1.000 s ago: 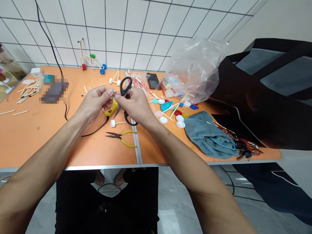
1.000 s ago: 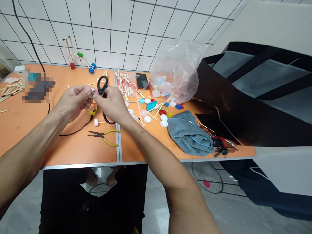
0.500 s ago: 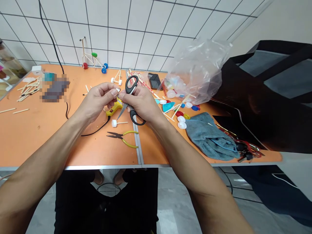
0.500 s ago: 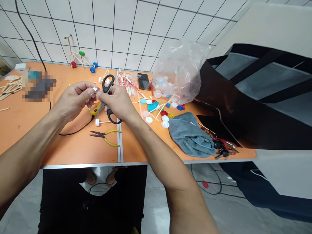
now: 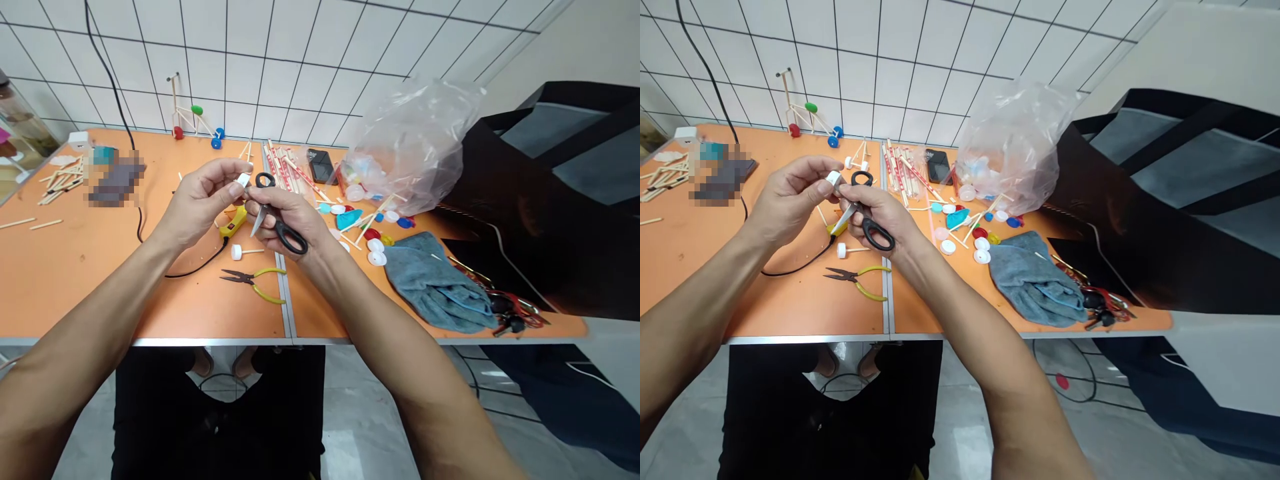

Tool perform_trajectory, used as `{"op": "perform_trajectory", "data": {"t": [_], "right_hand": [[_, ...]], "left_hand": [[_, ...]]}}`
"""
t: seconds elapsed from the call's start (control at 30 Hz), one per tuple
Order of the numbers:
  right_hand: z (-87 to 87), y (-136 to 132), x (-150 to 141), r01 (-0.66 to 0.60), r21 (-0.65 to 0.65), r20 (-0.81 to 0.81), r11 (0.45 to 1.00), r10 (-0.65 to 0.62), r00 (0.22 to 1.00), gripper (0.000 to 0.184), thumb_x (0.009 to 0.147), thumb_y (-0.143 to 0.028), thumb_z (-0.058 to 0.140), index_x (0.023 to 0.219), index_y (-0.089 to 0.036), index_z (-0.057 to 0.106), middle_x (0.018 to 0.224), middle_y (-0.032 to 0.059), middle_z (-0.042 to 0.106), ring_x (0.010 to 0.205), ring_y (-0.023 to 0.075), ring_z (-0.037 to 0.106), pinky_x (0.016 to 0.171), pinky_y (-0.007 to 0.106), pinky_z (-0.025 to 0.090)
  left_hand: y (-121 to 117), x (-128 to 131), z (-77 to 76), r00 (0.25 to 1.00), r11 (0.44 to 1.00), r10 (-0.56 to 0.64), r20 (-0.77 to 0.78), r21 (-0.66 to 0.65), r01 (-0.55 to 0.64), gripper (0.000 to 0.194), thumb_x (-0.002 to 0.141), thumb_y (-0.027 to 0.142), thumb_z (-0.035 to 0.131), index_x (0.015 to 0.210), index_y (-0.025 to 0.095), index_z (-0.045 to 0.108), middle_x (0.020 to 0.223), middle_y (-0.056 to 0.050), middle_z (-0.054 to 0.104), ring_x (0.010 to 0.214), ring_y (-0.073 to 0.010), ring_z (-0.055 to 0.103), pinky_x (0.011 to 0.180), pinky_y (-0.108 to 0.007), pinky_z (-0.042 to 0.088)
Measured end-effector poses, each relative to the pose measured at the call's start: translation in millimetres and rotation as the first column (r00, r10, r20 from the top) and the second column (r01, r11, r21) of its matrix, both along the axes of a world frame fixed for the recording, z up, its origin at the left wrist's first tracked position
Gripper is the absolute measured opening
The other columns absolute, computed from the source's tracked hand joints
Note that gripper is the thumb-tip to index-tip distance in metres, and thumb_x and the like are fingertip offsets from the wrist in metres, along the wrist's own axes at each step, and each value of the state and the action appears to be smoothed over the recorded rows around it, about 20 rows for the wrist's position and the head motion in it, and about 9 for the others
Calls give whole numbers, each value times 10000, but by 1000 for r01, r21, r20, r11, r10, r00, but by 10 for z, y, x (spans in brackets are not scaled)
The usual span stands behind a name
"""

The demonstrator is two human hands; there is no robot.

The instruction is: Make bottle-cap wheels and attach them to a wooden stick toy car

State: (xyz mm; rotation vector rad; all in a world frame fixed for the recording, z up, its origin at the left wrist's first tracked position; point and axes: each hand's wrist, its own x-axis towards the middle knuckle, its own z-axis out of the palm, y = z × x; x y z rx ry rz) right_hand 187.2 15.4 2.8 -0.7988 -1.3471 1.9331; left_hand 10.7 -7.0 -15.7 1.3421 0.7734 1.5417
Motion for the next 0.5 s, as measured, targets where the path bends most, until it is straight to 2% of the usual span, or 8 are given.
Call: {"op": "perform_trajectory", "data": {"t": [0.07,0.13,0.2,0.27,0.33,0.4,0.43,0.5], "right_hand": [[-17,-7,-4,81,174,38,981,-89,995,336,901,-420,820,781,-229,571,639,-60,514,518,85,397,470,214,357],[-40,-13,1,145,471,122,870,-227,966,310,943,-400,771,774,-232,572,680,-36,547,594,115,482,552,243,413],[-65,-18,19,86,759,219,645,-378,900,236,995,-332,687,807,-229,589,748,-8,599,700,149,558,651,271,442],[-91,-25,39,-97,907,314,411,-502,806,151,1025,-256,604,879,-223,620,847,23,663,781,172,596,702,294,429],[-114,-37,48,-258,924,378,283,-573,727,108,1024,-201,557,968,-217,648,942,47,705,810,182,603,701,307,404],[-125,-49,40,-257,922,381,289,-572,726,103,1010,-193,554,972,-216,647,941,48,711,805,182,599,691,306,396],[-125,-51,32,-190,921,358,340,-547,757,94,1006,-215,572,937,-219,636,900,38,701,791,178,594,684,300,401],[-112,-39,17,1,844,287,536,-453,844,169,994,-311,638,852,-230,598,779,6,646,724,162,568,646,281,411]], "left_hand": [[-7,1,4,999,1000,19,-39,-8,-19,352,790,473,1017,966,235,826,875,-16,778,780,-161,721,765,-293,608],[-2,0,-8,997,999,35,-76,-31,-37,361,801,509,1001,916,220,818,829,-21,765,701,-142,675,676,-271,570],[18,-9,-35,994,997,31,-109,-71,-39,406,815,563,977,824,203,788,761,-26,743,616,-119,618,593,-252,521],[46,-28,-69,991,989,1,-137,-148,-21,482,831,623,945,731,200,737,675,-24,707,539,-107,566,518,-242,472],[70,-51,-100,989,973,-32,-145,-231,-2,528,836,650,930,681,204,694,613,-19,672,489,-103,540,465,-238,428],[79,-64,-114,992,965,-41,-123,-261,7,517,824,626,950,682,201,691,607,-16,667,482,-99,542,456,-234,422],[77,-62,-113,994,968,-37,-104,-251,10,497,812,600,969,696,197,701,618,-14,671,491,-96,550,467,-232,433],[61,-44,-96,998,979,-32,-61,-205,19,447,782,542,1008,748,191,735,660,-10,690,518,-93,570,502,-230,463]]}}
